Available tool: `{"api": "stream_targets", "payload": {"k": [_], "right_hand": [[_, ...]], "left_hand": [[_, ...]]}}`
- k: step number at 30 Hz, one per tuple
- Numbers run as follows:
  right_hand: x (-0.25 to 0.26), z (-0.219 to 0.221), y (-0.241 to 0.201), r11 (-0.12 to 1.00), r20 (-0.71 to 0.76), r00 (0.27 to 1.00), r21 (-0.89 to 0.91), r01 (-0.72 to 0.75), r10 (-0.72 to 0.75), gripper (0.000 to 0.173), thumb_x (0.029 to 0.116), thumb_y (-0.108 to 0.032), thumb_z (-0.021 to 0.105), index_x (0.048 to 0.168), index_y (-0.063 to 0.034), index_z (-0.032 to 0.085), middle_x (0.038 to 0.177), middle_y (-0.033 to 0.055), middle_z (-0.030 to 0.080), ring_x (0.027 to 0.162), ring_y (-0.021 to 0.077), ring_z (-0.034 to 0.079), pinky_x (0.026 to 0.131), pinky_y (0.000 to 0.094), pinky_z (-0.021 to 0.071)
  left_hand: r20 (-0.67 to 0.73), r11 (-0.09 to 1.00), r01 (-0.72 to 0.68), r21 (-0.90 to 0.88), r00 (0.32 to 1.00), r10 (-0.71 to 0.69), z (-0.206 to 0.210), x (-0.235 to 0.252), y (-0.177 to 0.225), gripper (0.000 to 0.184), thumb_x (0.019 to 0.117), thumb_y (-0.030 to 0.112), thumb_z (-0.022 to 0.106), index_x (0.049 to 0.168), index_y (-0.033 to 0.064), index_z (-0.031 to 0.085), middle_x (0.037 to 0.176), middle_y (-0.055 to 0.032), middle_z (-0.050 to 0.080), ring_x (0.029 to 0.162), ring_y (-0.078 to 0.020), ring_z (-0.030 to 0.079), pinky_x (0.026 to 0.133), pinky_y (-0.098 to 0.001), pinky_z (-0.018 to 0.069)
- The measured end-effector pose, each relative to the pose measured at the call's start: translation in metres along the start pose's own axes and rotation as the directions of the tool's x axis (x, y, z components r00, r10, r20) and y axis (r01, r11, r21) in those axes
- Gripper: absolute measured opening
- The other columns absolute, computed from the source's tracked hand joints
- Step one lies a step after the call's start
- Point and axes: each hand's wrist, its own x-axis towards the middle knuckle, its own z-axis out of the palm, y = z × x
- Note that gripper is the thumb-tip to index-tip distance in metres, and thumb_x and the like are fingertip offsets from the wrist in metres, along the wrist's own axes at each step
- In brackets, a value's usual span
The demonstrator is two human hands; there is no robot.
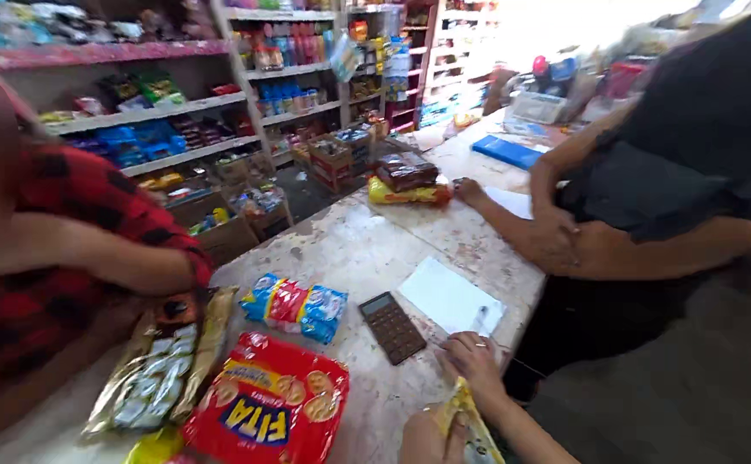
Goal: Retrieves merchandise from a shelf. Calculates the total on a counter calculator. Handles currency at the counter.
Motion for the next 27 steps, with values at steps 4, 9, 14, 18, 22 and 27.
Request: {"api": "stream_targets", "payload": {"k": [4, 9, 14, 18, 22, 27], "right_hand": [[-0.001, 0.009, -0.005, 0.991, -0.066, 0.989, -0.002, 0.135, -0.135, 0.03, 0.097, -0.035, 0.058, 0.097, -0.0109, 0.077, 0.103, 0.0107, 0.074, 0.103, 0.0335, 0.069, 0.092, 0.0582, 0.0488], [0.02, 0.03, -0.035, 0.958, 0.104, 0.961, 0.155, 0.24, -0.257, 0.057, 0.0941, -0.056, 0.061, 0.126, -0.0092, 0.069, 0.13, 0.0177, 0.067, 0.125, 0.0437, 0.06, 0.1, 0.0624, 0.048], [0.053, 0.045, -0.063, 0.981, 0.289, 0.945, 0.155, 0.114, -0.155, 0.069, 0.0911, -0.053, 0.068, 0.144, -0.0101, 0.057, 0.15, 0.0135, 0.055, 0.143, 0.0467, 0.042, 0.107, 0.0724, 0.0357], [0.072, 0.054, -0.066, 0.971, 0.301, 0.924, 0.113, 0.211, -0.236, 0.068, 0.094, -0.055, 0.061, 0.143, -0.0083, 0.058, 0.142, 0.0121, 0.062, 0.141, 0.043, 0.046, 0.109, 0.0712, 0.0342], [0.074, 0.064, -0.071, 0.966, 0.269, 0.928, 0.066, 0.249, -0.257, 0.074, 0.0944, -0.062, 0.054, 0.143, -0.0066, 0.058, 0.137, 0.0159, 0.065, 0.137, 0.0461, 0.051, 0.11, 0.0738, 0.0304], [0.068, 0.068, -0.067, 0.963, 0.222, 0.937, 0.038, 0.267, -0.269, 0.085, 0.0943, -0.074, 0.04, 0.143, -0.0054, 0.058, 0.136, 0.0174, 0.065, 0.135, 0.0483, 0.051, 0.109, 0.077, 0.0274]], "left_hand": [[-0.079, 0.985, -0.167, -0.042, 0.983, 0.164, -0.001, -0.002, -0.004, 0.037, 0.1059, 0.027, 0.047, 0.105, -0.0018, 0.07, 0.09, -0.0138, 0.073, 0.084, -0.0206, 0.073, 0.076, -0.042, 0.0596], [-0.158, 0.924, -0.381, 0.02, 0.912, 0.379, 0.004, -0.001, -0.008, 0.037, 0.1038, 0.024, 0.044, 0.1, -0.0012, 0.071, 0.089, -0.0133, 0.073, 0.084, -0.0195, 0.072, 0.075, -0.0361, 0.0592], [-0.234, 0.918, -0.393, 0.044, 0.89, 0.392, 0.003, -0.001, -0.002, 0.036, 0.1031, 0.023, 0.043, 0.096, -0.0002, 0.07, 0.085, -0.0123, 0.072, 0.079, -0.0198, 0.071, 0.071, -0.0349, 0.0583], [-0.274, 0.916, -0.4, 0.021, 0.879, 0.39, 0.003, -0.003, 0.001, 0.037, 0.1032, 0.021, 0.043, 0.099, -0.0031, 0.071, 0.087, -0.0138, 0.074, 0.081, -0.0202, 0.072, 0.073, -0.0348, 0.0586], [-0.29, 0.937, -0.349, 0.004, 0.896, 0.336, 0.001, -0.003, 0.004, 0.036, 0.1029, 0.019, 0.044, 0.098, -0.0045, 0.071, 0.086, -0.0159, 0.073, 0.08, -0.0238, 0.072, 0.072, -0.0387, 0.0587], [-0.283, 0.944, -0.329, -0.007, 0.906, 0.314, 0.002, -0.004, 0.005, 0.036, 0.1021, 0.017, 0.044, 0.101, -0.0061, 0.071, 0.089, -0.0175, 0.074, 0.082, -0.0258, 0.073, 0.073, -0.0408, 0.0587]]}}
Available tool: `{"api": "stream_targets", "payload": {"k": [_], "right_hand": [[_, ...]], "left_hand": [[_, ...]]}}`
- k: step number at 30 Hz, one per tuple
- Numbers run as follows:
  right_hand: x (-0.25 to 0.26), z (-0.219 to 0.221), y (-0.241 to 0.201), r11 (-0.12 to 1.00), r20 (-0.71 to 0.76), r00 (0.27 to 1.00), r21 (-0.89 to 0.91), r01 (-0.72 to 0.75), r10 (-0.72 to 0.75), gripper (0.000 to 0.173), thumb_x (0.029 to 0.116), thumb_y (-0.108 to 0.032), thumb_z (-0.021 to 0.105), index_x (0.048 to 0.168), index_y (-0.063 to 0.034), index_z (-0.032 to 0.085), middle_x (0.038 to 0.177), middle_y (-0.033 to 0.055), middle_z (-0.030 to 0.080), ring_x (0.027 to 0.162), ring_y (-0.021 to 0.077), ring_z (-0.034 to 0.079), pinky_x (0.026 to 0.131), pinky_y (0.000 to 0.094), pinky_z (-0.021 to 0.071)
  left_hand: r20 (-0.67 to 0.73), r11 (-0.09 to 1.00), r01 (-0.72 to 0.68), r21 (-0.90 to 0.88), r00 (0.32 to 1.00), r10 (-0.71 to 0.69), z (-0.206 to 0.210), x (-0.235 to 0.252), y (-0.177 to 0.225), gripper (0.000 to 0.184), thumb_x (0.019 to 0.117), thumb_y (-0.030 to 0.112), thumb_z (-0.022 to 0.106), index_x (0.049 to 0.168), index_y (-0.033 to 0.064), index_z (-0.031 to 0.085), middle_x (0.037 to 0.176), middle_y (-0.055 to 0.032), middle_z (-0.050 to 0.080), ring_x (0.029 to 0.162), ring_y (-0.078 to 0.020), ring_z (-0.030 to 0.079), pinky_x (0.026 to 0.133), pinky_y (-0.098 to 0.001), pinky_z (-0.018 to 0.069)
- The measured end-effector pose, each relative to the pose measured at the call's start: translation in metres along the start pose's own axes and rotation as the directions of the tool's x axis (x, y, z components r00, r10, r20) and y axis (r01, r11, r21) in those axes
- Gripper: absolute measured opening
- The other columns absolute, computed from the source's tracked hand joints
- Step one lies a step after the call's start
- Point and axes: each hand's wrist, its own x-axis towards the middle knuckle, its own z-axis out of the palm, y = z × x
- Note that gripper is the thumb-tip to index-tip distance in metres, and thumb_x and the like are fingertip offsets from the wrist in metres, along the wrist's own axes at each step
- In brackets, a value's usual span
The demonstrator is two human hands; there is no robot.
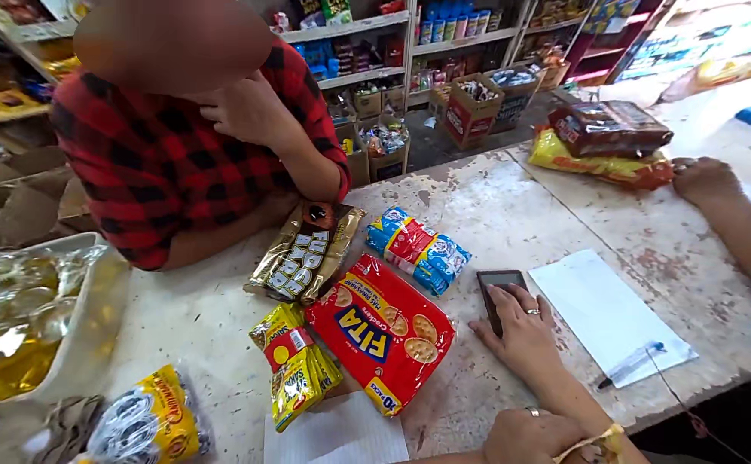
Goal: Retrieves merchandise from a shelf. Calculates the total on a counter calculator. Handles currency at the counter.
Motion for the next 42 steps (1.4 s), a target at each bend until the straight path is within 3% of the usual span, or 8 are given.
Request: {"api": "stream_targets", "payload": {"k": [4, 15, 18, 21, 25, 34, 42], "right_hand": [[0.001, -0.001, 0.0, 1.0, -0.017, 1.0, -0.018, -0.001, 0.001, 0.089, 0.0961, -0.076, 0.031, 0.142, -0.0058, 0.059, 0.134, 0.0164, 0.067, 0.135, 0.0466, 0.053, 0.11, 0.0761, 0.0265], [-0.001, -0.002, 0.005, 1.0, -0.016, 1.0, 0.021, -0.011, 0.011, 0.085, 0.0969, -0.075, 0.033, 0.14, -0.0072, 0.06, 0.133, 0.0142, 0.068, 0.135, 0.0453, 0.053, 0.111, 0.0755, 0.0258], [-0.008, -0.012, 0.015, 0.983, -0.126, 0.99, 0.176, -0.043, 0.066, 0.071, 0.1009, -0.063, 0.043, 0.134, -0.0041, 0.063, 0.127, 0.0141, 0.07, 0.129, 0.0401, 0.058, 0.113, 0.0651, 0.0333], [-0.03, -0.024, 0.027, 0.958, -0.255, 0.96, 0.285, -0.037, 0.113, 0.049, 0.1041, -0.044, 0.051, 0.121, -0.0011, 0.069, 0.116, 0.0178, 0.071, 0.116, 0.0355, 0.063, 0.101, 0.052, 0.0473], [-0.059, -0.015, 0.037, 0.963, -0.314, 0.943, 0.27, -0.021, 0.109, 0.033, 0.1, -0.03, 0.055, 0.097, -0.003, 0.073, 0.102, 0.016, 0.072, 0.105, 0.0294, 0.065, 0.094, 0.0396, 0.0495], [-0.046, -0.009, 0.032, 0.965, -0.304, 0.95, 0.262, 0.014, 0.069, 0.026, 0.0998, -0.025, 0.056, 0.095, -0.0068, 0.073, 0.101, 0.0114, 0.072, 0.102, 0.0255, 0.065, 0.09, 0.0381, 0.05], [-0.047, -0.01, 0.031, 0.961, -0.305, 0.95, 0.275, 0.017, 0.07, 0.03, 0.0993, -0.026, 0.056, 0.095, -0.0019, 0.073, 0.101, 0.0167, 0.072, 0.103, 0.0298, 0.064, 0.092, 0.0387, 0.0493]], "left_hand": [[0.009, 1.0, 0.013, 0.005, 1.0, -0.013, 0.001, 0.001, -0.001, 0.037, 0.103, 0.019, 0.043, 0.1, -0.0053, 0.071, 0.087, -0.017, 0.073, 0.081, -0.0255, 0.073, 0.072, -0.0409, 0.0584], [0.038, 0.999, 0.033, 0.032, 0.999, -0.034, 0.001, 0.002, -0.001, 0.036, 0.1035, 0.019, 0.043, 0.102, -0.0043, 0.07, 0.089, -0.0166, 0.074, 0.083, -0.0253, 0.073, 0.072, -0.0412, 0.0585], [0.032, 0.999, 0.04, 0.031, 0.999, -0.041, 0.0, 0.003, 0.0, 0.036, 0.1027, 0.018, 0.044, 0.104, -0.0048, 0.072, 0.091, -0.0167, 0.075, 0.083, -0.0245, 0.073, 0.073, -0.0402, 0.0586], [0.015, 0.999, 0.03, 0.018, 0.999, -0.03, 0.0, 0.003, 0.0, 0.035, 0.1035, 0.019, 0.044, 0.102, -0.0037, 0.071, 0.088, -0.0155, 0.074, 0.081, -0.023, 0.073, 0.072, -0.0389, 0.0586], [0.017, 1.0, 0.017, 0.017, 1.0, -0.017, 0.002, 0.002, -0.003, 0.036, 0.1041, 0.02, 0.043, 0.101, -0.0025, 0.071, 0.086, -0.0145, 0.073, 0.079, -0.0228, 0.072, 0.07, -0.0385, 0.0584], [0.035, 1.0, 0.001, 0.022, 0.999, -0.001, 0.002, 0.001, -0.006, 0.036, 0.1049, 0.022, 0.042, 0.102, -0.0011, 0.07, 0.085, -0.0128, 0.072, 0.079, -0.0206, 0.071, 0.071, -0.0363, 0.0583], [0.037, 0.999, 0.031, 0.008, 0.999, -0.031, 0.0, 0.001, 0.001, 0.03, 0.1005, 0.014, 0.048, 0.102, -0.0047, 0.071, 0.089, -0.017, 0.073, 0.083, -0.0261, 0.073, 0.073, -0.0424, 0.0592]]}}
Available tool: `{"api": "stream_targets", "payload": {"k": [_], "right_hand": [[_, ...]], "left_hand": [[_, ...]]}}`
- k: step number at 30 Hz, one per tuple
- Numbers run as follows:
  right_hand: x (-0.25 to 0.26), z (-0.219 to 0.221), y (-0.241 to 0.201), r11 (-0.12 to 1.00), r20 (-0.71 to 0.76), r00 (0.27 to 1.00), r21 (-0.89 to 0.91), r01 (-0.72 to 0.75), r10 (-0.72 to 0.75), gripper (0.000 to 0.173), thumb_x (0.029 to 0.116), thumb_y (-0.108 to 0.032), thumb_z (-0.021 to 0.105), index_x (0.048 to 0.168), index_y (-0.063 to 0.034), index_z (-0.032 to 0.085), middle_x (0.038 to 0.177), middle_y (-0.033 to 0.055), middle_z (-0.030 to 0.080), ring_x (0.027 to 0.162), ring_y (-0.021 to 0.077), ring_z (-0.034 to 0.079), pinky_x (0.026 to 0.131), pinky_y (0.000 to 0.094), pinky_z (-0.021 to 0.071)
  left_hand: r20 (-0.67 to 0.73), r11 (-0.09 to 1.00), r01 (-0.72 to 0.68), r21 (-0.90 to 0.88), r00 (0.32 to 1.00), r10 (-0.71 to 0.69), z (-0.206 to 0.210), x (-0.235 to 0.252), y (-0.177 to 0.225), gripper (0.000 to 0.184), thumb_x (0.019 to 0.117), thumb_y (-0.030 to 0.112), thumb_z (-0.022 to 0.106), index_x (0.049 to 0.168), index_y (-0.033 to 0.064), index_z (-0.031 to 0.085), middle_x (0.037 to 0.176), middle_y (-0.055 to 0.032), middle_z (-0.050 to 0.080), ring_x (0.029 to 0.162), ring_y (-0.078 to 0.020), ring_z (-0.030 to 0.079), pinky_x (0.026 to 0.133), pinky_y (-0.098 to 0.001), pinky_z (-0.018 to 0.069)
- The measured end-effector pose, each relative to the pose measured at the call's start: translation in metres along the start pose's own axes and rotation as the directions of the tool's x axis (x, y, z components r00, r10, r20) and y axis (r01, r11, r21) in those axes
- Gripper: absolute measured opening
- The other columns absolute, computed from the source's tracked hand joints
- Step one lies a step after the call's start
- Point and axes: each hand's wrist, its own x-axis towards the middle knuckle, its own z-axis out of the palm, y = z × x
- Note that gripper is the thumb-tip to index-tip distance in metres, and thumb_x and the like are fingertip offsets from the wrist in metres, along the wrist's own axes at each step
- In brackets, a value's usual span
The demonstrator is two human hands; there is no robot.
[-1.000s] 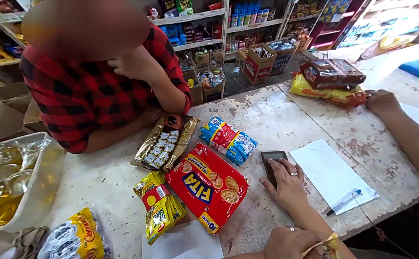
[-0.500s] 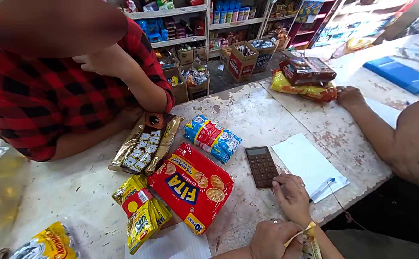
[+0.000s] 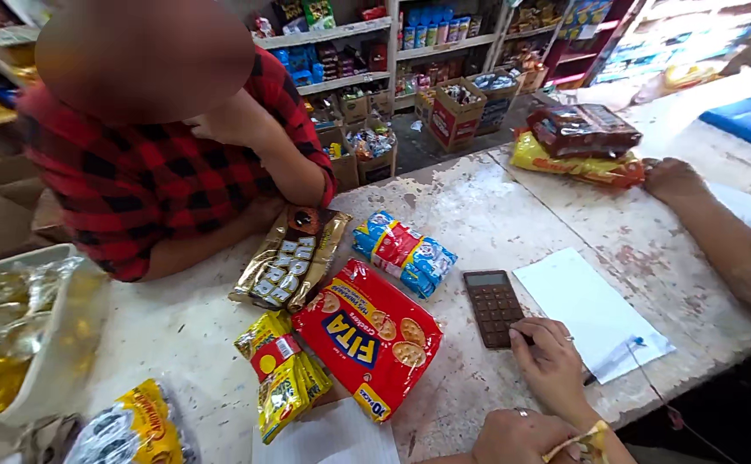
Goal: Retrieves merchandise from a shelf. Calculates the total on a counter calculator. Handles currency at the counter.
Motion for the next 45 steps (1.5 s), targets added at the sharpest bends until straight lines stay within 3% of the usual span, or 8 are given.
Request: {"api": "stream_targets", "payload": {"k": [8, 12, 17, 20, 30, 35, 39, 45], "right_hand": [[-0.001, -0.001, 0.0, 1.0, -0.011, 1.0, -0.005, -0.02, 0.02, 0.029, 0.0991, -0.025, 0.056, 0.096, -0.002, 0.073, 0.1, 0.0159, 0.071, 0.103, 0.0284, 0.064, 0.092, 0.037, 0.0485], [-0.002, -0.011, -0.003, 0.987, -0.028, 0.994, 0.126, -0.102, 0.107, 0.031, 0.0987, -0.025, 0.059, 0.109, 0.0014, 0.071, 0.102, 0.014, 0.073, 0.102, 0.0211, 0.067, 0.094, 0.0349, 0.0528], [0.005, -0.023, -0.011, 0.971, 0.167, 0.964, 0.079, -0.223, 0.208, 0.031, 0.0943, -0.009, 0.051, 0.119, 0.0002, 0.068, 0.111, 0.0098, 0.075, 0.114, 0.0258, 0.067, 0.1, 0.0443, 0.0527], [0.016, -0.028, -0.019, 0.971, 0.22, 0.948, 0.015, -0.24, 0.231, 0.035, 0.0865, -0.002, 0.051, 0.115, -0.0037, 0.071, 0.116, 0.0105, 0.073, 0.119, 0.0317, 0.063, 0.103, 0.053, 0.0475], [0.051, -0.012, -0.031, 0.963, 0.433, 0.861, -0.149, -0.224, 0.267, 0.041, 0.089, -0.005, 0.051, 0.127, -0.0093, 0.066, 0.129, 0.0079, 0.068, 0.135, 0.0316, 0.053, 0.116, 0.0579, 0.0311], [0.037, -0.023, -0.032, 0.978, 0.264, 0.951, -0.168, -0.12, 0.162, 0.035, 0.0843, -0.004, 0.053, 0.115, -0.0059, 0.071, 0.113, 0.0086, 0.075, 0.125, 0.0372, 0.061, 0.11, 0.0618, 0.0358], [0.03, -0.031, -0.024, 0.969, 0.372, 0.898, -0.153, -0.193, 0.237, 0.041, 0.0861, -0.002, 0.054, 0.124, -0.0061, 0.069, 0.124, 0.0099, 0.071, 0.133, 0.0379, 0.055, 0.115, 0.062, 0.0322], [0.015, -0.048, -0.015, 0.975, 0.242, 0.953, -0.172, -0.14, 0.179, 0.035, 0.0833, -0.006, 0.052, 0.112, -0.0063, 0.072, 0.113, 0.0104, 0.074, 0.122, 0.0402, 0.061, 0.108, 0.0639, 0.0375]], "left_hand": [[0.017, 1.0, 0.011, 0.006, 1.0, -0.011, 0.001, 0.002, 0.001, 0.031, 0.1008, 0.015, 0.047, 0.104, -0.005, 0.072, 0.09, -0.0174, 0.074, 0.084, -0.0266, 0.074, 0.074, -0.0431, 0.0591], [0.025, 1.0, 0.02, 0.019, 0.999, -0.02, 0.005, 0.003, -0.003, 0.034, 0.1024, 0.02, 0.046, 0.103, -0.0033, 0.071, 0.088, -0.0155, 0.073, 0.081, -0.024, 0.073, 0.072, -0.0412, 0.0589], [0.019, 1.0, 0.016, 0.01, 1.0, -0.016, 0.008, -0.001, -0.011, 0.039, 0.1057, 0.026, 0.043, 0.103, -0.0004, 0.071, 0.087, -0.0122, 0.073, 0.08, -0.0192, 0.072, 0.072, -0.0379, 0.0594], [0.008, 1.0, 0.006, 0.012, 1.0, -0.006, 0.008, -0.001, -0.013, 0.04, 0.1067, 0.028, 0.042, 0.103, 0.0008, 0.071, 0.085, -0.011, 0.073, 0.079, -0.0177, 0.071, 0.072, -0.0361, 0.059], [0.027, 0.999, 0.029, 0.013, 0.999, -0.029, 0.006, -0.003, -0.013, 0.039, 0.1055, 0.026, 0.042, 0.103, 0.0002, 0.071, 0.085, -0.0117, 0.073, 0.079, -0.0187, 0.072, 0.071, -0.0378, 0.0591], [0.023, 1.0, 0.016, 0.026, 1.0, -0.017, 0.005, -0.004, -0.013, 0.038, 0.1055, 0.025, 0.043, 0.101, 0.0, 0.071, 0.085, -0.0118, 0.073, 0.079, -0.019, 0.072, 0.071, -0.037, 0.0588], [0.019, 1.0, 0.019, 0.014, 1.0, -0.019, 0.005, -0.003, -0.012, 0.036, 0.1041, 0.023, 0.044, 0.102, -0.0007, 0.071, 0.086, -0.0126, 0.073, 0.079, -0.0197, 0.072, 0.072, -0.0376, 0.0587], [0.021, 1.0, 0.001, 0.019, 1.0, -0.001, 0.004, -0.001, -0.009, 0.034, 0.1031, 0.021, 0.045, 0.103, -0.0015, 0.071, 0.087, -0.0136, 0.073, 0.08, -0.0216, 0.072, 0.072, -0.0389, 0.0586]]}}
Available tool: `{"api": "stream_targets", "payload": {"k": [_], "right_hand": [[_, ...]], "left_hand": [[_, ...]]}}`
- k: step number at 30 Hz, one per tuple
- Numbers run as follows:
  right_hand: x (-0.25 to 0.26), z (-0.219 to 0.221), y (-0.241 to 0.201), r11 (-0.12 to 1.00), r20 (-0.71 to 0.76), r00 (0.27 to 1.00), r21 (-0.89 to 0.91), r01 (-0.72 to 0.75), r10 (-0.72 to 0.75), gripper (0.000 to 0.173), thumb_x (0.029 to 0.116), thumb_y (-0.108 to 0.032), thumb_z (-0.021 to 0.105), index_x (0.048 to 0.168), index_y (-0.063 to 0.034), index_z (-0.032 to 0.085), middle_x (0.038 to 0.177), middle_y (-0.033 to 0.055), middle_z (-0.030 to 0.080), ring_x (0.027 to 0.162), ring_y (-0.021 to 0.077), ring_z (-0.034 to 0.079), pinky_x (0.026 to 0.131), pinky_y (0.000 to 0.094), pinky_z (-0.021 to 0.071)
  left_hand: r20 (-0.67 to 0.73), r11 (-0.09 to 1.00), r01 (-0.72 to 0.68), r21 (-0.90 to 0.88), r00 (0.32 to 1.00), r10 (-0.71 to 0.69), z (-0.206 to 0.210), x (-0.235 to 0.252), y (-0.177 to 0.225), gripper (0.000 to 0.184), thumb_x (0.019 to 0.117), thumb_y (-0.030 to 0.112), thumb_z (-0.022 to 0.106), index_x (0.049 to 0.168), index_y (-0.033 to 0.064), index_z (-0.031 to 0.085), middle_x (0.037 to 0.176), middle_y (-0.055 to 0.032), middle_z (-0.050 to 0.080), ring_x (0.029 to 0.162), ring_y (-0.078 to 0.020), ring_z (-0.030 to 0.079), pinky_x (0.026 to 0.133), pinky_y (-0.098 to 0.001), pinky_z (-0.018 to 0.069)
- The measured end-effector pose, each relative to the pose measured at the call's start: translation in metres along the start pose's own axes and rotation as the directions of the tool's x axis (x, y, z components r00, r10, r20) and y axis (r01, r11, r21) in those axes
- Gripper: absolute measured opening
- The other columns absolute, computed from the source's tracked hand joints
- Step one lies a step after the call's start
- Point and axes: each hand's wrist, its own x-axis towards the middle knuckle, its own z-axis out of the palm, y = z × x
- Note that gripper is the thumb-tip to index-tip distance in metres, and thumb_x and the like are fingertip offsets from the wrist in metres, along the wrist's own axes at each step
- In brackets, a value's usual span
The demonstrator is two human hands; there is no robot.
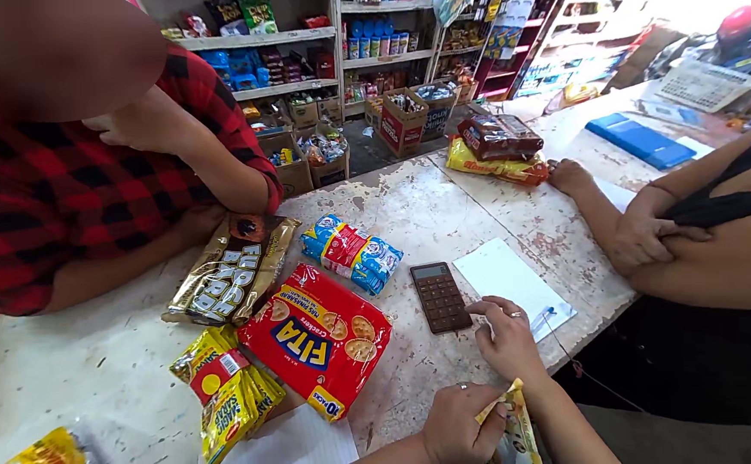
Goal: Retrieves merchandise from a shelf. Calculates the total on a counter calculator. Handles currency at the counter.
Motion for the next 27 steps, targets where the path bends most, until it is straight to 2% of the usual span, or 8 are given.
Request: {"api": "stream_targets", "payload": {"k": [2, 6, 11, 16, 21, 23, 25, 27], "right_hand": [[-0.007, 0.005, 0.005, 0.999, 0.056, 0.998, -0.028, -0.026, 0.028, 0.038, 0.0834, -0.004, 0.052, 0.116, -0.0047, 0.071, 0.117, 0.0124, 0.073, 0.122, 0.0409, 0.062, 0.107, 0.064, 0.0395], [-0.017, 0.011, 0.004, 0.995, 0.025, 0.999, -0.09, 0.038, -0.035, 0.043, 0.0802, -0.003, 0.053, 0.119, -0.0023, 0.071, 0.116, 0.0151, 0.074, 0.117, 0.0427, 0.064, 0.103, 0.0627, 0.0441], [-0.018, 0.018, -0.005, 0.963, 0.02, 0.992, -0.237, 0.125, -0.124, 0.038, 0.0814, -0.007, 0.052, 0.114, 0.0, 0.069, 0.113, 0.0164, 0.074, 0.108, 0.041, 0.07, 0.096, 0.0611, 0.0489], [-0.017, 0.019, -0.009, 0.963, 0.018, 0.993, -0.241, 0.117, -0.116, 0.037, 0.0817, -0.005, 0.052, 0.114, 0.0007, 0.069, 0.113, 0.0172, 0.074, 0.108, 0.0406, 0.07, 0.095, 0.0612, 0.0492], [-0.003, -0.007, -0.013, 0.996, 0.137, 0.987, -0.054, -0.071, 0.078, 0.036, 0.0917, -0.005, 0.053, 0.124, -0.0022, 0.068, 0.121, 0.0143, 0.072, 0.119, 0.0397, 0.064, 0.104, 0.0601, 0.0446], [0.0, -0.006, -0.012, 0.996, 0.124, 0.988, -0.034, -0.087, 0.091, 0.037, 0.0924, -0.007, 0.051, 0.125, -0.0037, 0.068, 0.122, 0.0134, 0.071, 0.12, 0.0385, 0.063, 0.104, 0.0589, 0.0456], [0.001, -0.002, -0.013, 0.993, 0.179, 0.978, -0.066, -0.095, 0.105, 0.039, 0.0925, -0.006, 0.05, 0.128, -0.0041, 0.066, 0.126, 0.0142, 0.07, 0.126, 0.0398, 0.06, 0.107, 0.0607, 0.0418], [0.0, 0.0, -0.012, 0.994, 0.156, 0.984, -0.078, -0.071, 0.082, 0.038, 0.0913, -0.006, 0.051, 0.126, -0.0038, 0.067, 0.123, 0.0137, 0.072, 0.126, 0.0397, 0.061, 0.106, 0.0609, 0.0421]], "left_hand": [[0.006, 1.0, 0.003, -0.009, 1.0, -0.003, -0.001, 0.001, 0.001, 0.032, 0.1024, 0.019, 0.045, 0.102, -0.001, 0.071, 0.087, -0.0134, 0.073, 0.08, -0.0217, 0.072, 0.071, -0.039, 0.0583], [0.015, 1.0, 0.016, -0.006, 1.0, -0.016, -0.001, 0.001, 0.002, 0.034, 0.1034, 0.021, 0.044, 0.102, -0.0006, 0.071, 0.087, -0.0133, 0.073, 0.08, -0.0213, 0.072, 0.071, -0.0387, 0.0582], [0.019, 1.0, 0.026, -0.016, 0.999, -0.025, 0.002, 0.0, -0.001, 0.038, 0.105, 0.025, 0.043, 0.101, -0.0003, 0.071, 0.084, -0.0122, 0.072, 0.077, -0.0203, 0.071, 0.07, -0.0387, 0.0584], [0.008, 1.0, 0.016, -0.003, 1.0, -0.016, 0.002, 0.0, -0.001, 0.039, 0.1049, 0.026, 0.043, 0.101, -0.0006, 0.071, 0.084, -0.0126, 0.072, 0.078, -0.0202, 0.071, 0.07, -0.038, 0.058], [0.02, 1.0, 0.012, -0.013, 1.0, -0.011, 0.001, 0.0, -0.002, 0.038, 0.1052, 0.025, 0.042, 0.103, -0.0004, 0.071, 0.088, -0.0123, 0.074, 0.082, -0.0192, 0.072, 0.073, -0.0374, 0.0589], [0.021, 1.0, 0.01, -0.011, 1.0, -0.009, 0.001, -0.001, -0.003, 0.038, 0.1057, 0.025, 0.042, 0.103, 0.0, 0.071, 0.088, -0.012, 0.073, 0.082, -0.0189, 0.072, 0.073, -0.0371, 0.0589], [0.016, 1.0, 0.007, -0.006, 1.0, -0.007, 0.002, -0.001, -0.003, 0.037, 0.1052, 0.024, 0.042, 0.102, -0.0004, 0.071, 0.087, -0.0125, 0.073, 0.082, -0.0191, 0.072, 0.074, -0.0368, 0.0587], [0.013, 1.0, -0.002, -0.001, 1.0, 0.002, 0.002, -0.001, -0.003, 0.038, 0.105, 0.024, 0.042, 0.101, -0.0004, 0.07, 0.086, -0.0124, 0.073, 0.081, -0.0191, 0.072, 0.073, -0.0366, 0.0584]]}}
